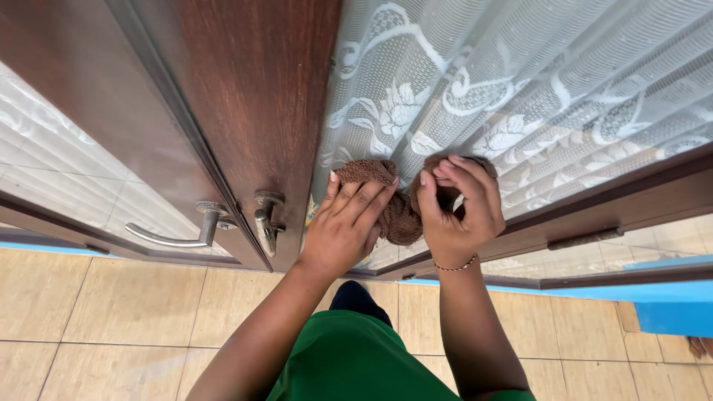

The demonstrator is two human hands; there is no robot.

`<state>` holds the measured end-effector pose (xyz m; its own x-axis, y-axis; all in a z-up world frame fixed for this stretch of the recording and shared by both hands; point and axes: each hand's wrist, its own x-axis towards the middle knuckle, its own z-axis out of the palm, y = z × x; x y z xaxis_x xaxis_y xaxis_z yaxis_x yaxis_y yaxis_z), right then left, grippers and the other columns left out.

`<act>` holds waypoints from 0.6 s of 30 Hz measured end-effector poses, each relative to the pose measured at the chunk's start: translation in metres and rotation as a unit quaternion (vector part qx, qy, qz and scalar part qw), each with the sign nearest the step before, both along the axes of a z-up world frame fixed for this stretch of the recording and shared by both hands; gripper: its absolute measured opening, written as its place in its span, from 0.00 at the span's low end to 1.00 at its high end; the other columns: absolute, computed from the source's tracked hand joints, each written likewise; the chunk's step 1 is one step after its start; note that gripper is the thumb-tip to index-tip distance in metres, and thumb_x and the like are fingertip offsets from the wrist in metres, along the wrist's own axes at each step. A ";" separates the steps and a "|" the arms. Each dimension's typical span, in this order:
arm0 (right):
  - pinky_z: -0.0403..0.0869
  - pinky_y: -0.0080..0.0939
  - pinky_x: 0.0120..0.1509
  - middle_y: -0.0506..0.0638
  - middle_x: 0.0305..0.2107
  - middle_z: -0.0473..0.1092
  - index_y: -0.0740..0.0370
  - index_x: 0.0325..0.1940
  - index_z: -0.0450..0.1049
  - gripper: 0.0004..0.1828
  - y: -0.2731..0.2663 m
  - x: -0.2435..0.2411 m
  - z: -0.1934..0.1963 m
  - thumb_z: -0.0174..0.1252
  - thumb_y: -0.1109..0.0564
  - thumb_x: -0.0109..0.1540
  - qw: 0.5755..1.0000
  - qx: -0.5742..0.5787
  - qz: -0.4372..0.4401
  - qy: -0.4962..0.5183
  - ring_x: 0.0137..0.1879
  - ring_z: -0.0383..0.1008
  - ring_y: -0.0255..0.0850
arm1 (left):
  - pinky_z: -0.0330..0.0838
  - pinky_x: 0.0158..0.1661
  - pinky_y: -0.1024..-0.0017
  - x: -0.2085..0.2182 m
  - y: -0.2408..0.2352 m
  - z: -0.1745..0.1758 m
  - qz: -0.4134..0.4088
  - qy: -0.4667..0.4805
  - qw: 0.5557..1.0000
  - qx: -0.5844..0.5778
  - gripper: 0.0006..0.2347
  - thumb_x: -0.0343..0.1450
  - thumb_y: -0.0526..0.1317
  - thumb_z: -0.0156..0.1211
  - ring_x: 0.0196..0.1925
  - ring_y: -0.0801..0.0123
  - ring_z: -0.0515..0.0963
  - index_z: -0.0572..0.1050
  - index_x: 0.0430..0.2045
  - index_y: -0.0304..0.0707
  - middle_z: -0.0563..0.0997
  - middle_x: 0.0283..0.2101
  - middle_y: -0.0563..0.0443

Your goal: Cleaning a glass door using a brown cloth.

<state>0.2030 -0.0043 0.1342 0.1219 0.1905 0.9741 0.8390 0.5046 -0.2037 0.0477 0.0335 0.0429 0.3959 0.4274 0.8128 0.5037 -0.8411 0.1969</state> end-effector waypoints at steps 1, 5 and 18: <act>0.83 0.39 0.39 0.65 0.41 0.75 0.76 0.43 0.80 0.13 -0.002 0.001 0.004 0.73 0.71 0.56 1.000 -0.009 0.010 -0.015 0.38 0.80 0.49 | 0.46 0.73 0.51 0.000 -0.001 0.001 0.001 0.000 1.000 0.001 0.25 0.65 0.35 0.60 0.60 0.56 0.76 0.75 0.61 0.45 0.78 0.57 0.51; 0.83 0.38 0.36 0.66 0.42 0.75 0.76 0.44 0.82 0.12 0.005 0.012 0.016 0.73 0.73 0.57 0.999 0.028 -0.017 -0.038 0.34 0.80 0.47 | 0.46 0.73 0.51 -0.004 0.000 0.002 -0.001 0.005 1.000 0.004 0.25 0.66 0.35 0.59 0.60 0.57 0.76 0.74 0.61 0.45 0.78 0.57 0.51; 0.80 0.47 0.43 0.59 0.36 0.70 0.71 0.42 0.85 0.11 0.001 0.007 0.001 0.70 0.76 0.58 0.993 0.063 -0.075 -0.068 0.40 0.78 0.50 | 0.53 0.71 0.53 -0.007 0.007 -0.021 -0.002 -0.038 0.999 0.036 0.22 0.67 0.36 0.63 0.60 0.58 0.78 0.77 0.59 0.47 0.80 0.57 0.53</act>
